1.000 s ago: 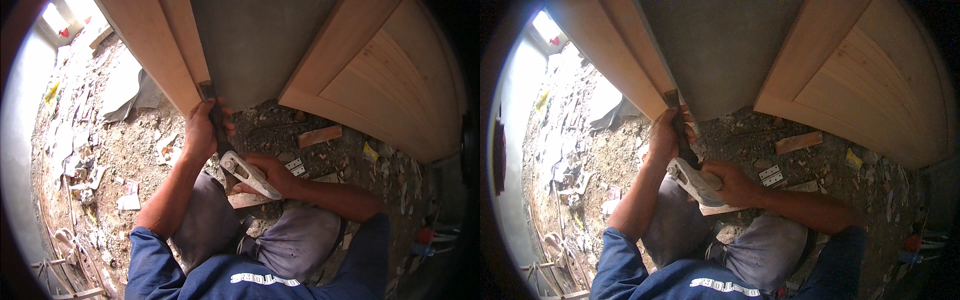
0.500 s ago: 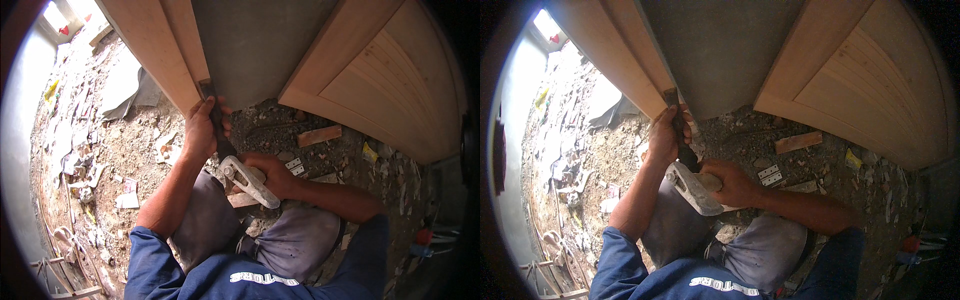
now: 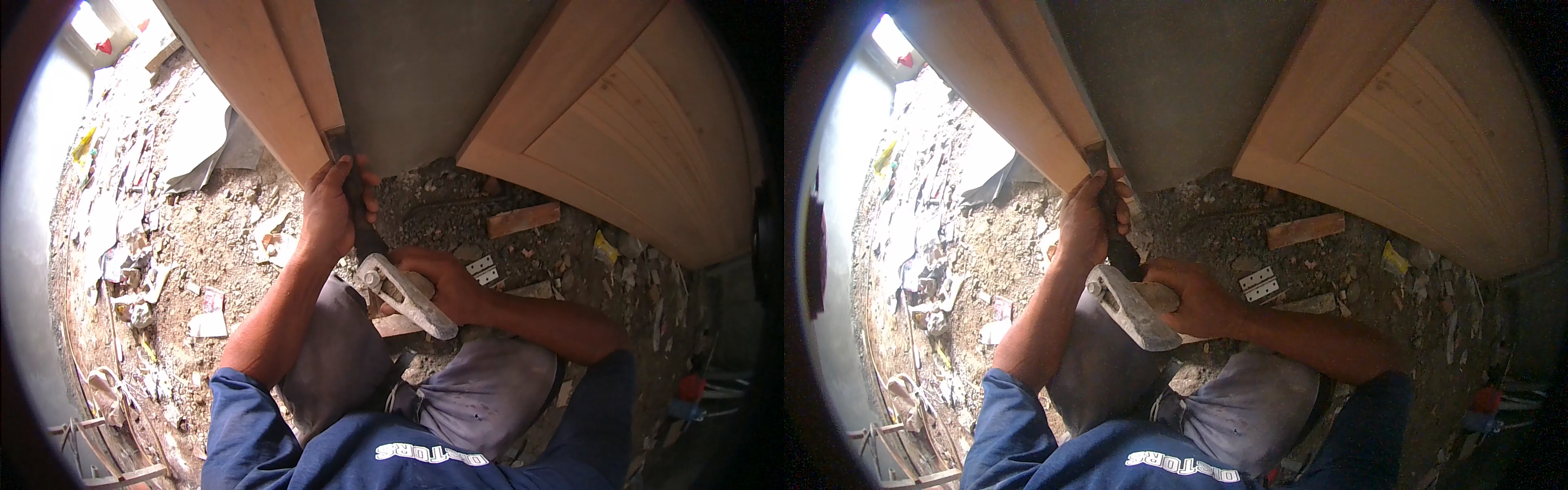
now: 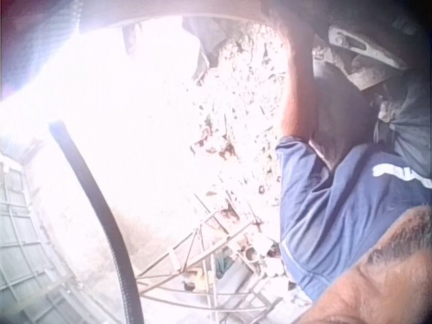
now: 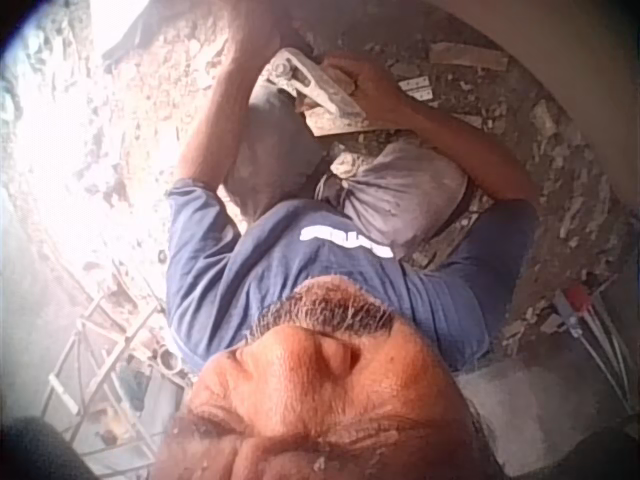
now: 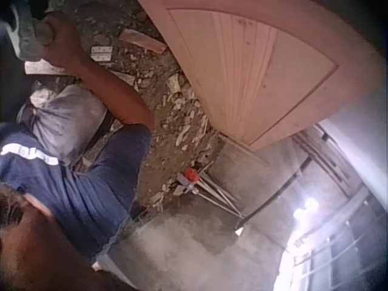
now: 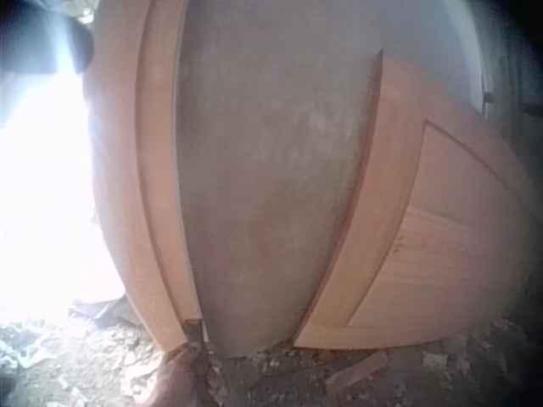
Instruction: The person marks a wooden door with a metal hinge using a chisel, then uses a hammer to drive the hinge into place. The person works in a cluttered construction area with debris on the floor.
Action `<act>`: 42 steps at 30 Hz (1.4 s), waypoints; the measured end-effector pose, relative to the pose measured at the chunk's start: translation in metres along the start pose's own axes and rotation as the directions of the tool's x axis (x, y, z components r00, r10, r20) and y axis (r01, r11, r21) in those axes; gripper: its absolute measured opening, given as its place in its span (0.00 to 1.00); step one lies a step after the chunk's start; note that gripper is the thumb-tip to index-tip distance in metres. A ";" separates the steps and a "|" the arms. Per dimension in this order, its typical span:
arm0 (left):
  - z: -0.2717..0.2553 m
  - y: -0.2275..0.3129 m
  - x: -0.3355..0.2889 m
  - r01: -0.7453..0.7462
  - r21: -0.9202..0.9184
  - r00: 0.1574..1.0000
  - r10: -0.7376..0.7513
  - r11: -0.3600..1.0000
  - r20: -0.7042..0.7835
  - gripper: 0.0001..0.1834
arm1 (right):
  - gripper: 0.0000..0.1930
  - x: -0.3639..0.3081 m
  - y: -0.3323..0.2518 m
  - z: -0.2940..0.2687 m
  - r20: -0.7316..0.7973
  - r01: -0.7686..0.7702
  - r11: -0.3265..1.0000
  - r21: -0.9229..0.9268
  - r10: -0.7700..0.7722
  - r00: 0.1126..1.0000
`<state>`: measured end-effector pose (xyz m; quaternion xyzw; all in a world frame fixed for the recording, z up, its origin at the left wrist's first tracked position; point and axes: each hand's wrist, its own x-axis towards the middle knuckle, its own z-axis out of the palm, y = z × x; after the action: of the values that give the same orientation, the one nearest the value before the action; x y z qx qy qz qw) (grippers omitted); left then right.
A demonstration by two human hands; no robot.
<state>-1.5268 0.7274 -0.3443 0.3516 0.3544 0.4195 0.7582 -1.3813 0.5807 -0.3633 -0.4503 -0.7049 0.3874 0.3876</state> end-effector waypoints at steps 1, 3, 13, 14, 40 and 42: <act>0.000 0.000 0.000 0.001 -0.001 1.000 -0.001 1.000 0.003 0.13 | 0.18 0.000 0.001 0.000 0.000 -0.005 1.000 -0.001 0.005 1.000; -0.002 -0.001 0.000 -0.001 0.003 1.000 0.001 1.000 0.004 0.12 | 0.19 0.000 0.003 0.001 -0.001 0.009 1.000 0.004 -0.009 1.000; 0.001 0.001 0.001 0.012 -0.036 1.000 -0.013 0.999 -0.003 0.12 | 0.21 0.001 0.002 -0.001 -0.003 0.005 0.998 0.067 -0.005 1.000; 0.001 0.001 0.001 0.013 -0.040 1.000 -0.014 0.999 -0.003 0.12 | 0.21 0.002 0.001 -0.001 -0.011 0.020 0.998 0.061 -0.020 1.000; -0.002 0.003 0.005 -0.026 0.170 1.000 0.026 0.985 -0.001 0.16 | 0.20 0.002 -0.001 0.000 -0.003 -0.027 0.996 0.085 0.027 1.000; -0.013 0.011 0.004 0.001 0.152 1.000 0.000 0.988 -0.011 0.17 | 0.19 0.005 -0.002 0.000 -0.018 0.008 0.994 0.111 -0.006 1.000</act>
<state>-1.5399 0.7379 -0.3428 0.4060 0.3894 0.3929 0.7275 -1.3837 0.5844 -0.3603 -0.4291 -0.6802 0.4207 0.4197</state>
